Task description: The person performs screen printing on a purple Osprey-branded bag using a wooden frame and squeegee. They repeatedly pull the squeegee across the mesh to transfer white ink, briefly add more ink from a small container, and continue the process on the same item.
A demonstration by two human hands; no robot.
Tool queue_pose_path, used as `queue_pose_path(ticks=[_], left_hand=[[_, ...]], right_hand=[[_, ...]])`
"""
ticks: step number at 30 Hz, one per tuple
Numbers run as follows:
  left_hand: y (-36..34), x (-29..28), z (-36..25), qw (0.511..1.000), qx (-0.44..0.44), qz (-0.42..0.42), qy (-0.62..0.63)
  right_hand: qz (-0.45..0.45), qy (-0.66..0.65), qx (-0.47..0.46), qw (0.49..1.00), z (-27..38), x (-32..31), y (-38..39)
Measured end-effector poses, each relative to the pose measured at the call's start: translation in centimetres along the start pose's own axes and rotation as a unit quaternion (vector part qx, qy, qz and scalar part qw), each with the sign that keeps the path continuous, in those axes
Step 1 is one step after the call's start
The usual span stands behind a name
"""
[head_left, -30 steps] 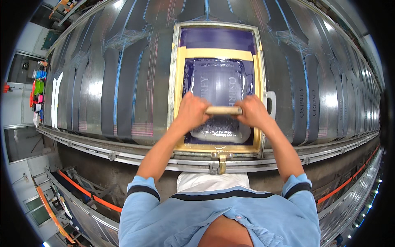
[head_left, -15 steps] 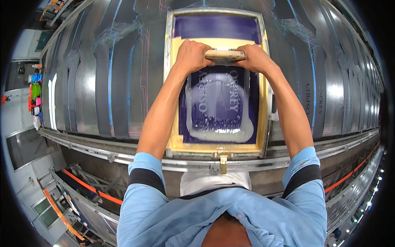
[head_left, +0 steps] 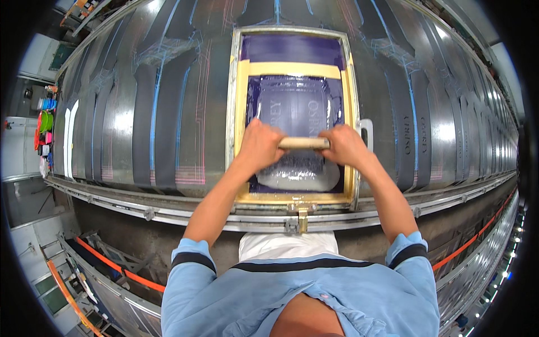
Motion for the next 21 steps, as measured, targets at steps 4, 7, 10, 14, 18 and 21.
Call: queue_pose_path(ticks=[4,7,10,14,18,21], left_hand=[[-10.5,-2.2,4.9,1.000,-0.024,-0.006,-0.014],[-15.6,-2.8,7.6,0.997,-0.040,0.015,-0.058],[-17.2,-2.2,8.8,0.998,-0.046,0.008,-0.041],[-17.2,-1.2,9.6,0.998,-0.060,0.017,-0.019],[-14.4,-0.6,8.1,0.998,-0.054,-0.010,-0.014],[-7.8,-0.1,4.2,0.999,-0.021,-0.024,0.000]], right_hand=[[-0.020,-0.027,0.009,0.999,-5.9,-4.9,-9.1],[0.017,-0.049,0.063,0.997,-9.4,-6.5,-13.5],[0.013,-0.065,0.065,0.996,-10.8,-6.3,-15.1],[0.001,-0.105,0.061,0.993,-11.2,-5.6,-15.3],[-0.015,-0.078,0.067,0.995,-9.3,-4.8,-13.1],[-0.030,-0.080,0.055,0.995,-4.5,-2.4,-6.8]])
Point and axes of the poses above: each hand's wrist, its own y-axis away from the middle knuckle, its own x-axis out of the palm, z = x × y, the point moved 4 cm from there along -y, towards the middle knuckle, and after that the axes turned 4 degrees about -x, right-handed, at the moved point
